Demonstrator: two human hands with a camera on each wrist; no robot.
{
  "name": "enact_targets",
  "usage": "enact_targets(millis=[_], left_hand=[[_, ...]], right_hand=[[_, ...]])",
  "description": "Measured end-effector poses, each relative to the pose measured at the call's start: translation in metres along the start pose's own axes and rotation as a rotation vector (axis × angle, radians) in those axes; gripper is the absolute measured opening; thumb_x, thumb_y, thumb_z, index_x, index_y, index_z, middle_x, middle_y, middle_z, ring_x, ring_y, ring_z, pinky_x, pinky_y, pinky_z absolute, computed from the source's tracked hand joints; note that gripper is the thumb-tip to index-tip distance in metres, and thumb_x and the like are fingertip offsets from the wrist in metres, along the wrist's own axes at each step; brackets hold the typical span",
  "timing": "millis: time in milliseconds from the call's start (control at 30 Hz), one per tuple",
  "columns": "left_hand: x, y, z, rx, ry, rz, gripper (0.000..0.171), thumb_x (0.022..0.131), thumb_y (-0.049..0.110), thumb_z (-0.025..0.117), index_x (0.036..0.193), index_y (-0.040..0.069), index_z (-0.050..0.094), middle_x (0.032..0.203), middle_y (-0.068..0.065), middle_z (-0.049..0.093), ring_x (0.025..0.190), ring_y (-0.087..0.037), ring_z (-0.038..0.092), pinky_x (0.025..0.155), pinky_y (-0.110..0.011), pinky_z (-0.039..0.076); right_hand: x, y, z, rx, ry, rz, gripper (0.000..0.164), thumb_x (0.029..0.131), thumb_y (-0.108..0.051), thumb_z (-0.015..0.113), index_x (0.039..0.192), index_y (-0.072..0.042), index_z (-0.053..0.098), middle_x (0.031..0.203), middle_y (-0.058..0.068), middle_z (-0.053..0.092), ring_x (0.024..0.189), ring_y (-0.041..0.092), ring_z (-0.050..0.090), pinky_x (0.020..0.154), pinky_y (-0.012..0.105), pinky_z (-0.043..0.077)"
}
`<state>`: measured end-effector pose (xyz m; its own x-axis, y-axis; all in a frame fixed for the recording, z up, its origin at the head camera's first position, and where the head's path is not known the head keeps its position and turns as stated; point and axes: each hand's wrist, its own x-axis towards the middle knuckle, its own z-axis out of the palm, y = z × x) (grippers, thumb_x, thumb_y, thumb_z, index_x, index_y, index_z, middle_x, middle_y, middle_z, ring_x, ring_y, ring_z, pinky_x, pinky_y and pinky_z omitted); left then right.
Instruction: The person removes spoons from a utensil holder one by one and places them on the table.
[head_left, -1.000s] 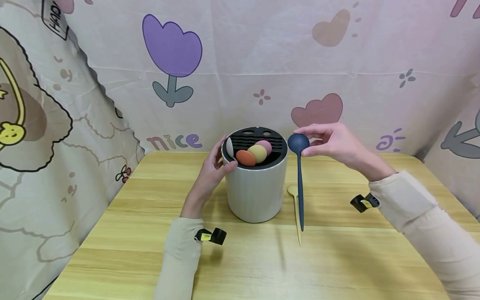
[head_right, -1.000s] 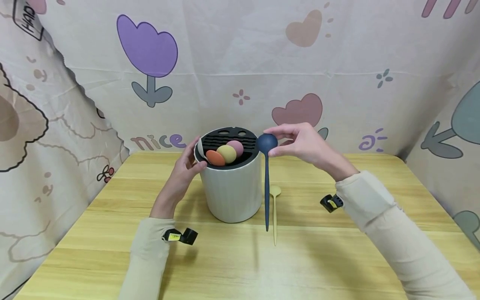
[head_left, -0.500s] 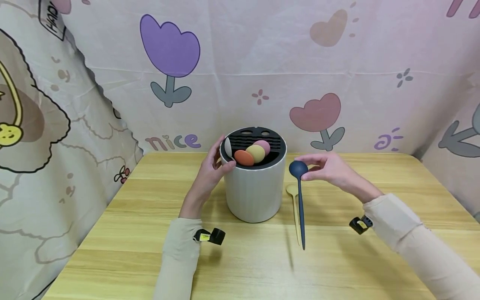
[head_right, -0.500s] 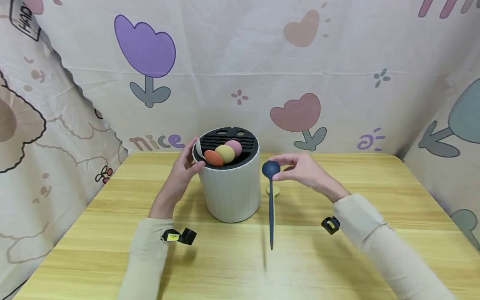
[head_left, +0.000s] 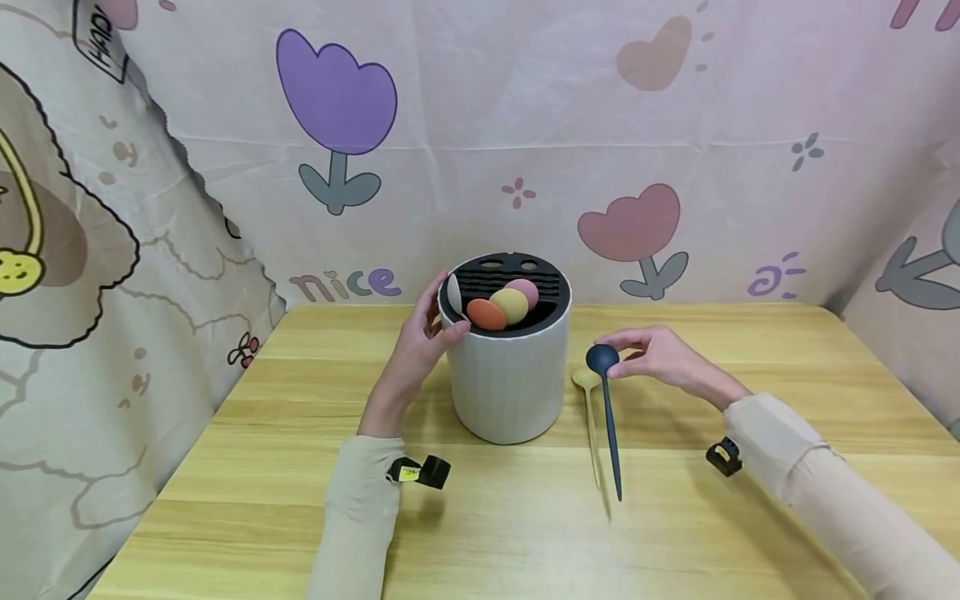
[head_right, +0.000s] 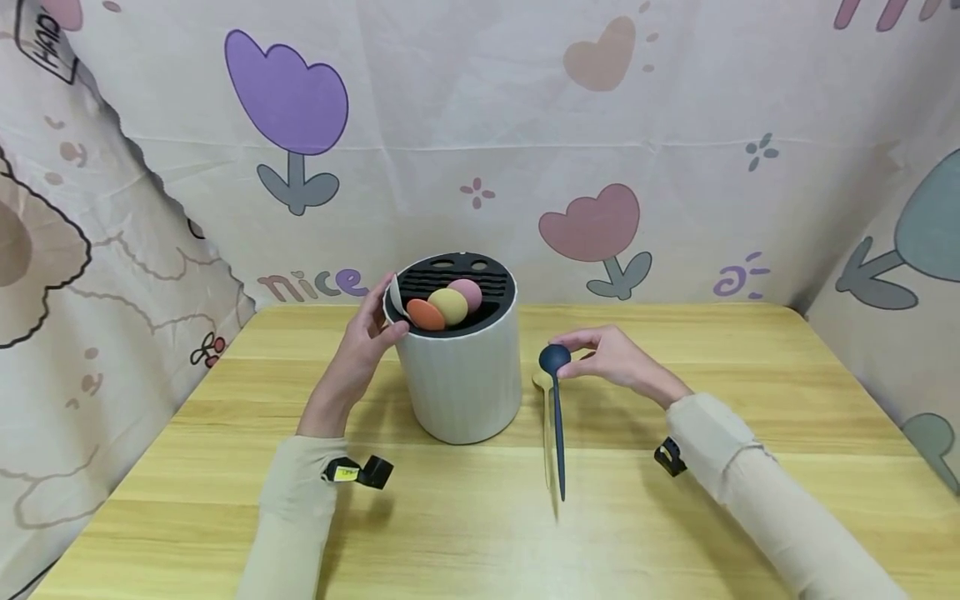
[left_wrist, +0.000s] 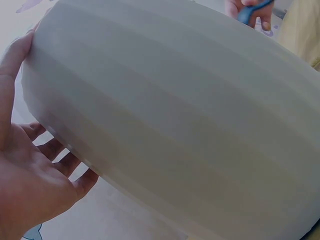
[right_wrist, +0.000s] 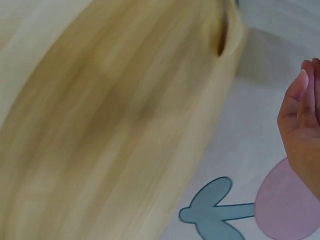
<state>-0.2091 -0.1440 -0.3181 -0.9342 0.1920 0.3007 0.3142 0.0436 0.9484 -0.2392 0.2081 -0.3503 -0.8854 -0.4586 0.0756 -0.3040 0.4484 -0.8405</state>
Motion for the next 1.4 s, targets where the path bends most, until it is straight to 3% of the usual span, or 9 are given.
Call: enact_targets(millis=[233, 600, 767, 967, 1400], left_hand=[[0.001, 0.0, 0.001, 0.005, -0.012, -0.002, 0.083, 0.084, 0.036, 0.066, 0.154, 0.019, 0.024, 0.155, -0.003, 0.028, 0.14, -0.017, 0.026, 0.114, -0.043, 0.021], [0.002, -0.002, 0.003, 0.017, -0.001, -0.009, 0.092, 0.081, 0.048, 0.069, 0.155, 0.018, 0.023, 0.155, -0.006, 0.027, 0.141, -0.022, 0.025, 0.114, -0.048, 0.021], [0.001, 0.0, 0.004, 0.006, -0.007, -0.005, 0.09, 0.082, 0.042, 0.068, 0.155, 0.016, 0.022, 0.156, -0.005, 0.027, 0.141, -0.021, 0.025, 0.114, -0.046, 0.02], [0.0, 0.0, 0.002, 0.014, -0.006, -0.008, 0.091, 0.081, 0.047, 0.069, 0.154, 0.018, 0.023, 0.156, -0.004, 0.026, 0.141, -0.02, 0.024, 0.114, -0.045, 0.02], [-0.001, 0.001, 0.001, 0.006, -0.004, 0.01, 0.092, 0.082, 0.046, 0.069, 0.154, 0.015, 0.022, 0.155, -0.005, 0.027, 0.14, -0.021, 0.026, 0.114, -0.046, 0.022]], right_hand=[[0.002, 0.016, -0.005, -0.089, -0.037, 0.047, 0.05, 0.077, -0.018, 0.081, 0.121, 0.002, 0.066, 0.108, 0.011, 0.07, 0.105, 0.025, 0.06, 0.087, 0.028, 0.047], [0.008, 0.041, -0.006, -0.187, -0.077, 0.087, 0.049, 0.079, -0.022, 0.08, 0.12, 0.003, 0.066, 0.117, 0.017, 0.065, 0.109, 0.033, 0.057, 0.095, 0.051, 0.043], [0.007, 0.046, -0.005, -0.201, -0.086, 0.102, 0.051, 0.08, -0.022, 0.079, 0.12, 0.005, 0.064, 0.117, 0.02, 0.064, 0.107, 0.034, 0.059, 0.095, 0.052, 0.043], [0.008, 0.05, -0.005, -0.222, -0.086, 0.105, 0.052, 0.08, -0.023, 0.079, 0.12, 0.006, 0.064, 0.115, 0.02, 0.065, 0.107, 0.035, 0.06, 0.096, 0.054, 0.042], [0.009, 0.05, -0.002, -0.242, -0.075, 0.093, 0.048, 0.079, -0.019, 0.079, 0.117, 0.008, 0.065, 0.11, 0.019, 0.068, 0.101, 0.032, 0.063, 0.091, 0.048, 0.047]])
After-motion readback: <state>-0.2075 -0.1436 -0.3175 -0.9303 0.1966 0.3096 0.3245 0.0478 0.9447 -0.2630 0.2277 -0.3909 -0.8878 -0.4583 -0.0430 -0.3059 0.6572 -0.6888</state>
